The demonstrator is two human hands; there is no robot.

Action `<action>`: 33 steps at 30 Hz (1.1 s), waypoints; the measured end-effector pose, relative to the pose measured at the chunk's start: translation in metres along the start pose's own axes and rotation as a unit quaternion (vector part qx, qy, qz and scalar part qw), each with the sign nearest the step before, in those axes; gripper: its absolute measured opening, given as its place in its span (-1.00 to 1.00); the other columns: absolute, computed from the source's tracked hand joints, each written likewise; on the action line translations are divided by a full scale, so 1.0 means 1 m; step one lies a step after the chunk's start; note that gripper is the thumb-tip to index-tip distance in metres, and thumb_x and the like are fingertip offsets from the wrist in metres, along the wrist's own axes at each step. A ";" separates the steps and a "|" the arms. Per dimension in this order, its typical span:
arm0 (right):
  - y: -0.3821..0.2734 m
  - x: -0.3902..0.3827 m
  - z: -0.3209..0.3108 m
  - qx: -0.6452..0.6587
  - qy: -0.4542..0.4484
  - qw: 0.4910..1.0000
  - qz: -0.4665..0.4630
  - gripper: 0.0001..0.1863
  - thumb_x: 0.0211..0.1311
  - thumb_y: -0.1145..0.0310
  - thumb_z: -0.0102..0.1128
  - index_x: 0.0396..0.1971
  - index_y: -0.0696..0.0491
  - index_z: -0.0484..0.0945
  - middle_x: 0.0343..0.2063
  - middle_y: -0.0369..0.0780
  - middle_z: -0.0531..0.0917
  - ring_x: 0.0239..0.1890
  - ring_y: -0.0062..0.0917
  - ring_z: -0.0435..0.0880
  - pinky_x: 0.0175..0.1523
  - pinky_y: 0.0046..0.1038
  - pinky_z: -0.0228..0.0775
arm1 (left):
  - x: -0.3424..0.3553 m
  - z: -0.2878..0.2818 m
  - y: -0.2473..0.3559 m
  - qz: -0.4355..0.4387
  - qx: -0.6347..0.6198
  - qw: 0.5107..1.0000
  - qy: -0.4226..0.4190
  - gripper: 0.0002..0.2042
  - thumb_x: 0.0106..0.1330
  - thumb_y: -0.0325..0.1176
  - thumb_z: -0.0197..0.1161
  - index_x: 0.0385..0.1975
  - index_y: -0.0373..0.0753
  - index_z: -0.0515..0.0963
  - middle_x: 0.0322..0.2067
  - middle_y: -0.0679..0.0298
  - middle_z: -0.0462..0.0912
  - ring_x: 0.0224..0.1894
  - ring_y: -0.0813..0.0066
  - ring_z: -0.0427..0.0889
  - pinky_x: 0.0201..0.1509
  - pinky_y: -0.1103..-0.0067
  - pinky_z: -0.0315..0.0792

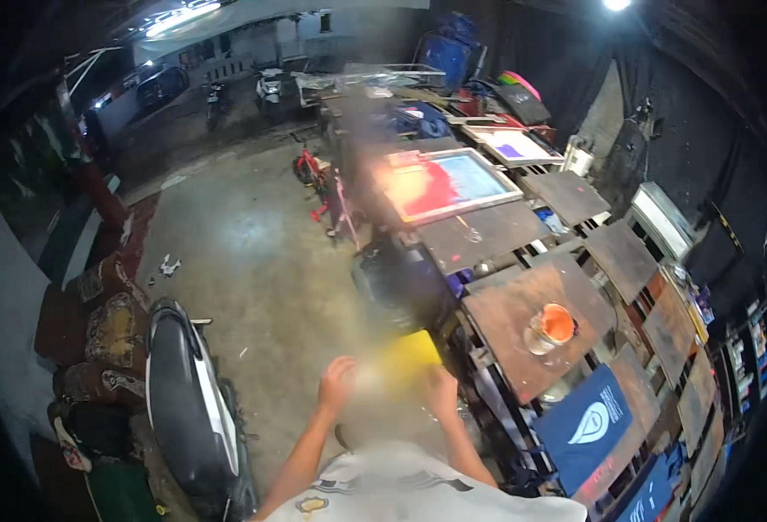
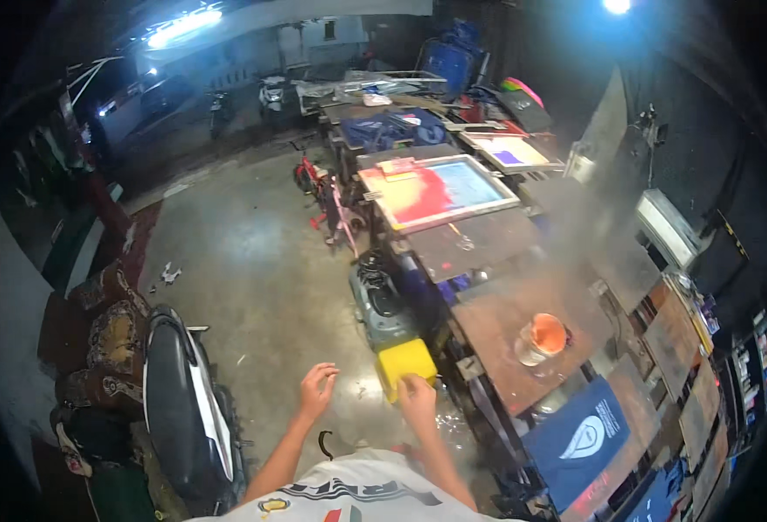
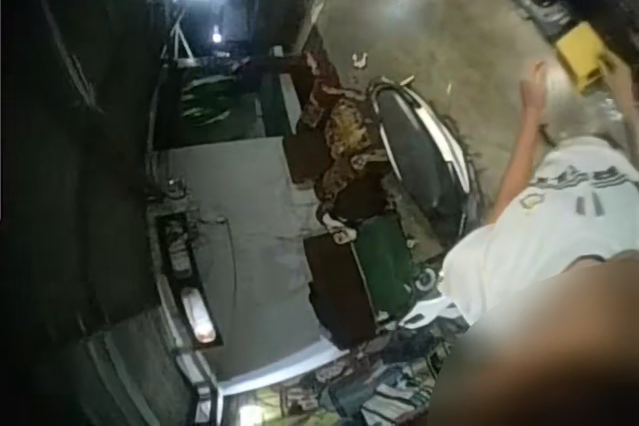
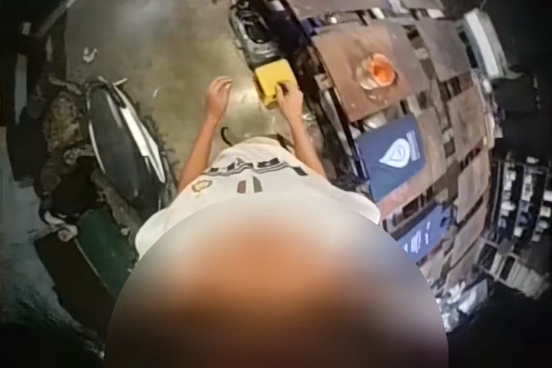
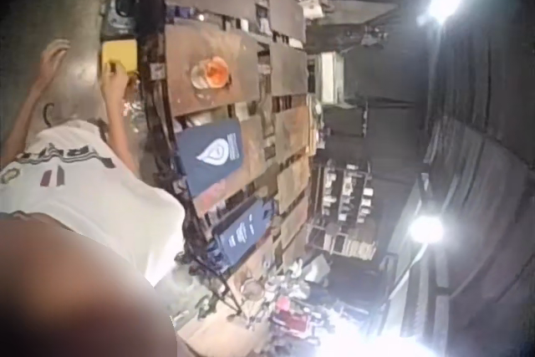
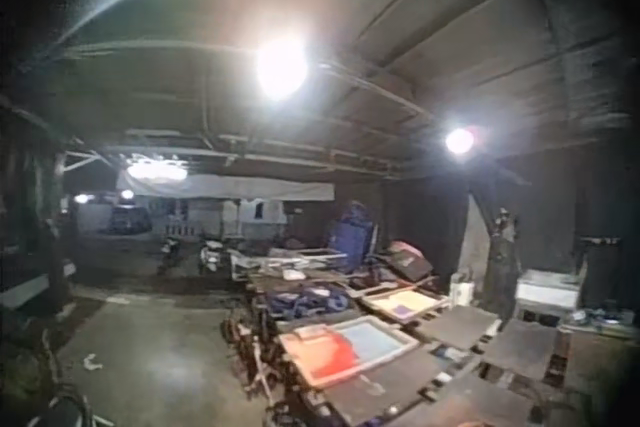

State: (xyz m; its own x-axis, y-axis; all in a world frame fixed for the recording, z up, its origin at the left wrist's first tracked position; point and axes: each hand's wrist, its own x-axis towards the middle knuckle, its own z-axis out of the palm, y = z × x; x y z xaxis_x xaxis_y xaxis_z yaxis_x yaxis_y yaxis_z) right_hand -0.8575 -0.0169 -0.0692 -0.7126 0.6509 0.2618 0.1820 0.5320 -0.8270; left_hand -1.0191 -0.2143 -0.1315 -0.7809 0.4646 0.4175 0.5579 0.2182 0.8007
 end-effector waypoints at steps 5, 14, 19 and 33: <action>-0.051 0.048 0.072 0.052 -0.059 0.992 -0.102 -0.78 0.20 0.39 0.28 -0.21 0.19 0.63 -0.29 -0.03 0.71 -0.21 -0.21 0.72 -0.08 -0.35 0.54 | 0.019 -0.066 -0.015 -0.133 -0.036 0.987 0.080 -0.83 0.31 -0.44 0.18 -0.17 -0.28 0.63 -0.12 0.09 0.66 -0.09 0.17 0.64 0.05 0.43 0.49; -0.019 0.147 0.158 0.056 -0.050 0.997 -0.001 -0.79 0.21 0.40 0.27 -0.20 0.17 0.62 -0.38 -0.12 0.72 -0.32 -0.43 0.73 -0.17 -0.43 0.53 | 0.069 -0.104 -0.104 -0.140 -0.003 0.978 -0.156 -0.73 0.31 -0.35 0.26 -0.03 -0.24 0.59 -0.04 0.20 0.61 -0.11 0.39 0.62 -0.10 0.50 0.47; 0.025 0.245 0.195 0.036 0.013 0.999 0.025 -0.81 0.20 0.39 0.28 -0.26 0.17 0.63 -0.50 -0.15 0.69 -0.44 -0.56 0.67 -0.26 -0.47 0.50 | 0.154 -0.111 -0.155 -0.104 0.018 0.988 -0.111 -0.70 0.30 -0.33 0.26 0.01 -0.24 0.57 0.05 0.16 0.57 -0.05 0.35 0.62 0.01 0.46 0.49; 0.019 0.414 0.292 0.085 0.023 0.984 0.156 -0.75 0.24 0.36 0.29 -0.17 0.21 0.62 -0.38 -0.17 0.74 -0.34 -0.59 0.70 -0.18 -0.53 0.52 | 0.357 -0.066 -0.282 -0.145 -0.040 0.955 -0.255 -0.69 0.37 -0.30 0.22 0.07 -0.22 0.55 0.00 0.19 0.57 0.00 0.39 0.59 0.07 0.47 0.46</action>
State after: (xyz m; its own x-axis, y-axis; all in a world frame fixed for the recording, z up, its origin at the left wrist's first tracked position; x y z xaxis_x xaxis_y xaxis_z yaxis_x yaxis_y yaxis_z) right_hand -1.3473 0.1047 -0.1222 -0.6077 0.7942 0.0005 0.2686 0.2061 -0.9409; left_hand -1.4733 -0.1668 -0.1796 -0.6496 0.7566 -0.0742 0.3001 0.3449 0.8894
